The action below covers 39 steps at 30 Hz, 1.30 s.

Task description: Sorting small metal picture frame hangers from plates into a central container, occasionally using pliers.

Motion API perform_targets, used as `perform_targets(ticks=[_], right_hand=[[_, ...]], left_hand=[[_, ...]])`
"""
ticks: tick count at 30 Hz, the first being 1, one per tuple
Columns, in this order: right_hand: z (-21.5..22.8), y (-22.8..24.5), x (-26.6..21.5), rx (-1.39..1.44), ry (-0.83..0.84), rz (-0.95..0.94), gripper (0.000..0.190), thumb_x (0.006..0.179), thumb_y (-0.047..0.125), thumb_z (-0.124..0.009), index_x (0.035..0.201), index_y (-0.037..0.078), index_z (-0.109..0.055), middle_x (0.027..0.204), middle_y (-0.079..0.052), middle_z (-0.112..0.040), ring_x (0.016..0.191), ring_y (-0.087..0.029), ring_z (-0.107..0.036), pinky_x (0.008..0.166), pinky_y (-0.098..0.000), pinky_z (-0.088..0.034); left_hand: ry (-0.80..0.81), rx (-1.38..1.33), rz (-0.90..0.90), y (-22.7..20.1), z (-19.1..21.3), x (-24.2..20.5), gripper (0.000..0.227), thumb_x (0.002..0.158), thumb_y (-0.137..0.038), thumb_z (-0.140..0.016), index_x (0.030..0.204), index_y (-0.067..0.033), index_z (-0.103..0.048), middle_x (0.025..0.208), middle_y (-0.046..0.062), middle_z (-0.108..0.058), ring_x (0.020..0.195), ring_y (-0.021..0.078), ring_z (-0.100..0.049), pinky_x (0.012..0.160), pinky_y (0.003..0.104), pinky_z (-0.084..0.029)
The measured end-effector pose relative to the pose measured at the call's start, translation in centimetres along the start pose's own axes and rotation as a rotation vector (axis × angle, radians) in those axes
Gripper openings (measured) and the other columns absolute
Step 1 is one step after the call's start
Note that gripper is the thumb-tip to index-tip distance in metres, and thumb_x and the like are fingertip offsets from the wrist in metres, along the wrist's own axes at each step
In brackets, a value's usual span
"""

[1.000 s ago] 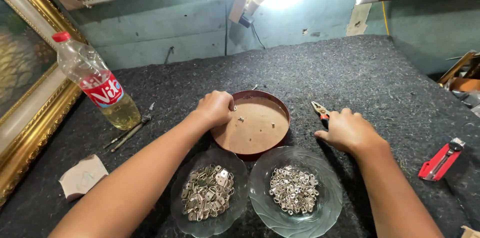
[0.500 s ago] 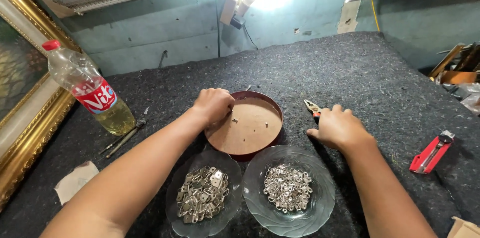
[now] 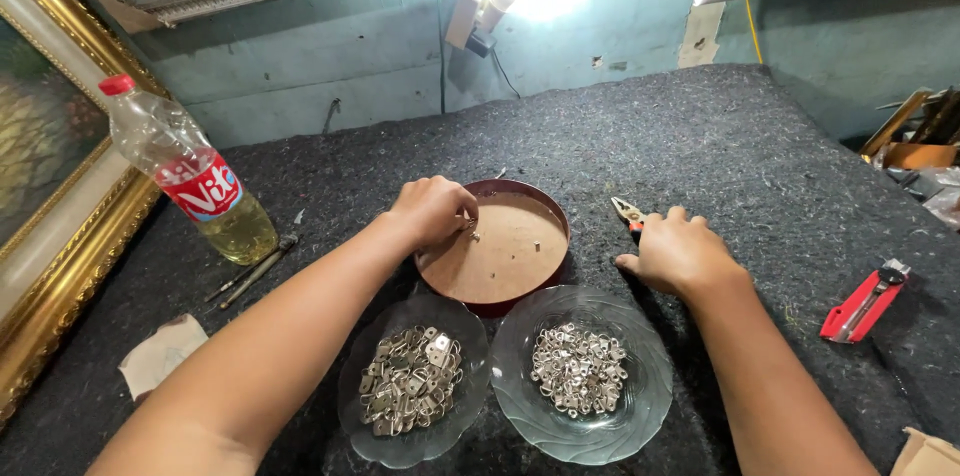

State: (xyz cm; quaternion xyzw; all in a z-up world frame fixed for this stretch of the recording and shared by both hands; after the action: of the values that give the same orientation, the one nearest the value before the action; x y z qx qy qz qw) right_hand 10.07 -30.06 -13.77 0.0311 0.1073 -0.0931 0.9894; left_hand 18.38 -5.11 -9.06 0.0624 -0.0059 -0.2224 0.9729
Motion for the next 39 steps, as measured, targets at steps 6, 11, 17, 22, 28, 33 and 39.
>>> perform_targets(ticks=[6,11,17,22,28,33,39], right_hand=[[0.0,0.0,-0.1,-0.007,-0.007,0.004,0.064,0.080,0.049,-0.052,0.117,-0.003,-0.044,0.116,-0.019,-0.043,0.112,-0.040,-0.043,0.082,-0.0538,-0.045],[-0.2,0.0,0.1,0.006,-0.019,0.007,0.065,0.080,0.048,-0.053,0.118,-0.003,-0.044,0.115,-0.019,-0.043,0.112,-0.041,-0.042,0.082,-0.0544,-0.044],[-0.6,-0.1,0.4,0.009,-0.015,0.002,0.067,0.079,0.049,-0.053,0.119,-0.003,-0.043,0.116,-0.020,-0.042,0.112,-0.042,-0.041,0.082,-0.0556,-0.043],[-0.7,0.0,0.5,0.032,-0.029,-0.016,0.068,0.079,0.048,-0.054,0.120,-0.005,-0.041,0.118,-0.021,-0.041,0.113,-0.043,-0.040,0.084,-0.0548,-0.043],[-0.7,0.0,0.2,0.043,-0.030,0.013,0.070,0.078,0.049,-0.055,0.119,-0.006,-0.041,0.117,-0.021,-0.041,0.112,-0.043,-0.041,0.082,-0.0543,-0.044],[-0.2,0.1,-0.2,0.062,-0.061,-0.021,0.069,0.078,0.048,-0.056,0.120,-0.005,-0.043,0.117,-0.021,-0.043,0.112,-0.042,-0.041,0.084,-0.0534,-0.043],[0.0,0.2,-0.5,0.068,-0.054,-0.023,0.068,0.078,0.047,-0.056,0.120,-0.005,-0.043,0.117,-0.021,-0.043,0.113,-0.042,-0.041,0.084,-0.0537,-0.044]], left_hand=[[0.008,0.041,0.005,-0.1,-0.5,0.3,0.010,0.074,-0.035,-0.062,0.083,-0.0339,-0.065,0.086,-0.004,-0.065,0.091,0.0234,-0.062,0.079,0.036,-0.049],[0.015,-0.071,0.050,-0.1,0.1,0.0,0.010,0.074,-0.032,-0.062,0.083,-0.0332,-0.065,0.088,-0.002,-0.066,0.093,0.0253,-0.061,0.081,0.037,-0.048],[0.023,-0.170,0.125,0.7,-1.8,1.0,0.009,0.071,-0.034,-0.063,0.079,-0.0355,-0.065,0.089,-0.004,-0.065,0.093,0.0242,-0.061,0.080,0.036,-0.049],[0.076,-0.110,0.138,0.2,-1.6,1.4,0.005,0.072,-0.033,-0.062,0.076,-0.0335,-0.064,0.087,-0.003,-0.065,0.094,0.0234,-0.061,0.079,0.036,-0.048],[0.179,-0.011,0.107,-0.5,-1.7,2.7,0.008,0.066,-0.038,-0.065,0.073,-0.0352,-0.062,0.087,-0.005,-0.064,0.093,0.0210,-0.061,0.078,0.034,-0.048],[0.333,-0.080,0.122,-0.4,-1.7,2.7,0.011,0.060,-0.034,-0.065,0.071,-0.0327,-0.063,0.083,-0.005,-0.065,0.091,0.0182,-0.061,0.075,0.034,-0.049],[0.351,-0.116,0.100,0.3,-4.2,4.8,0.015,0.059,-0.034,-0.064,0.073,-0.0311,-0.065,0.086,-0.002,-0.065,0.092,0.0201,-0.061,0.075,0.036,-0.049]])
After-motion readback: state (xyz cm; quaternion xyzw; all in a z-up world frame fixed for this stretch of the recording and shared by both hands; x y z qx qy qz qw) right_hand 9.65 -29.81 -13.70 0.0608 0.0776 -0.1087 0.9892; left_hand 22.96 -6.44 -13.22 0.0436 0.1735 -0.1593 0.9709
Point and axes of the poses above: each hand's wrist, its own x-axis towards the middle knuckle, its own z-axis out of the back of the hand, y = z × x, the point moved 8 cm from there along x, towards the middle knuckle
